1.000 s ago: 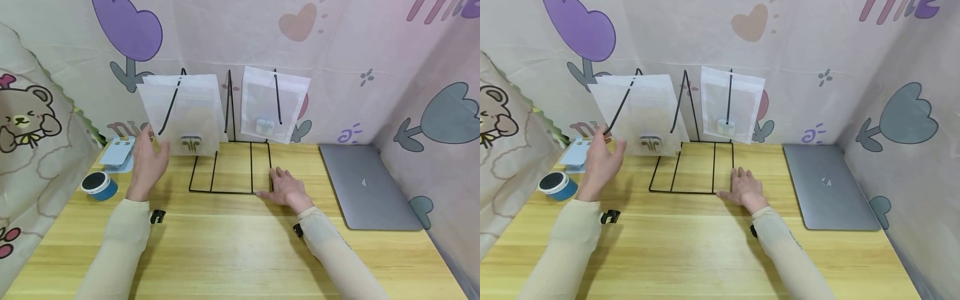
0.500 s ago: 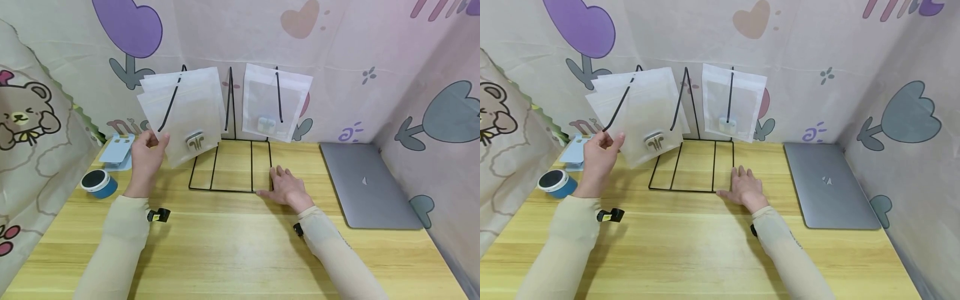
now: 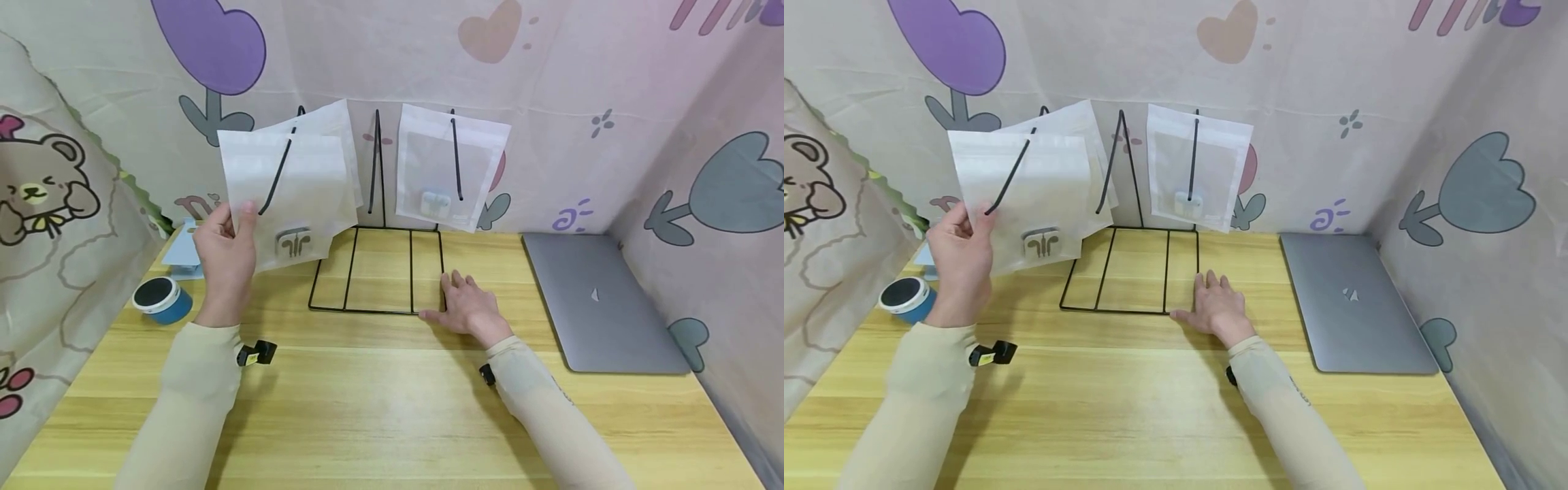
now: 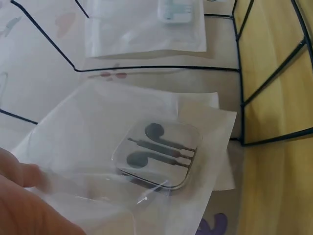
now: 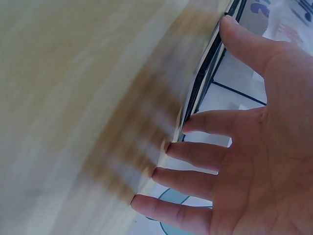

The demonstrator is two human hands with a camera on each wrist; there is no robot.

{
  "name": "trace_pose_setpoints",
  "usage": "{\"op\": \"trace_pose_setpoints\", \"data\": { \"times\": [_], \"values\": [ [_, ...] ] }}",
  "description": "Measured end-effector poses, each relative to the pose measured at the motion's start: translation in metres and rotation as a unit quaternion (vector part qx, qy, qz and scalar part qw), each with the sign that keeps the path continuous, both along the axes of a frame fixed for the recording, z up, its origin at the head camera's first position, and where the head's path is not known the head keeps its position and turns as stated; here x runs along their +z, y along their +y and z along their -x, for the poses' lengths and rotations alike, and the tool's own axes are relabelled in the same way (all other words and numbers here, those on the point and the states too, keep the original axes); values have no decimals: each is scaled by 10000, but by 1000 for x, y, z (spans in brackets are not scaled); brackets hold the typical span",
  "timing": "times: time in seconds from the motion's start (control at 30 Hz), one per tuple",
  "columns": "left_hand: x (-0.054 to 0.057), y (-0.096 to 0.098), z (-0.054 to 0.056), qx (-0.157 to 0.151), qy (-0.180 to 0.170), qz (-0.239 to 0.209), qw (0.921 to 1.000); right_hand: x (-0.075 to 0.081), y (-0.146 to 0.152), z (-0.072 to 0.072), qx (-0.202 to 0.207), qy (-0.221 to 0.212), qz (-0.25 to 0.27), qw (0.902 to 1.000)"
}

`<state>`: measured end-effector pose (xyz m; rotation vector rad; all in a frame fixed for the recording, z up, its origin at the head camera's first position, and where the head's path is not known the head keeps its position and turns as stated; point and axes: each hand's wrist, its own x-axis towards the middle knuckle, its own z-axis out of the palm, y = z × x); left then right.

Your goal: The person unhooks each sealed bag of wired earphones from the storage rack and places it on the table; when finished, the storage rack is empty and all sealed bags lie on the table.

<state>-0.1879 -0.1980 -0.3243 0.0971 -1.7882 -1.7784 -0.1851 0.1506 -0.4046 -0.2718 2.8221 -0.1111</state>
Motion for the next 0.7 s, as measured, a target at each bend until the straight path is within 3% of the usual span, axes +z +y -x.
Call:
{"op": "trace_pose_setpoints", "data": {
  "times": [0.33,0.53,0.7],
  "values": [
    [15,13,-23,1,323,590,9977,-1,1,0,0,0,-16,10000],
    [16,16,-44,39,83,757,9971,-1,1,0,-12,0,-17,10000],
    [17,17,-65,-140,-114,379,9991,-1,1,0,-17,-13,-35,10000]
  ]
}}
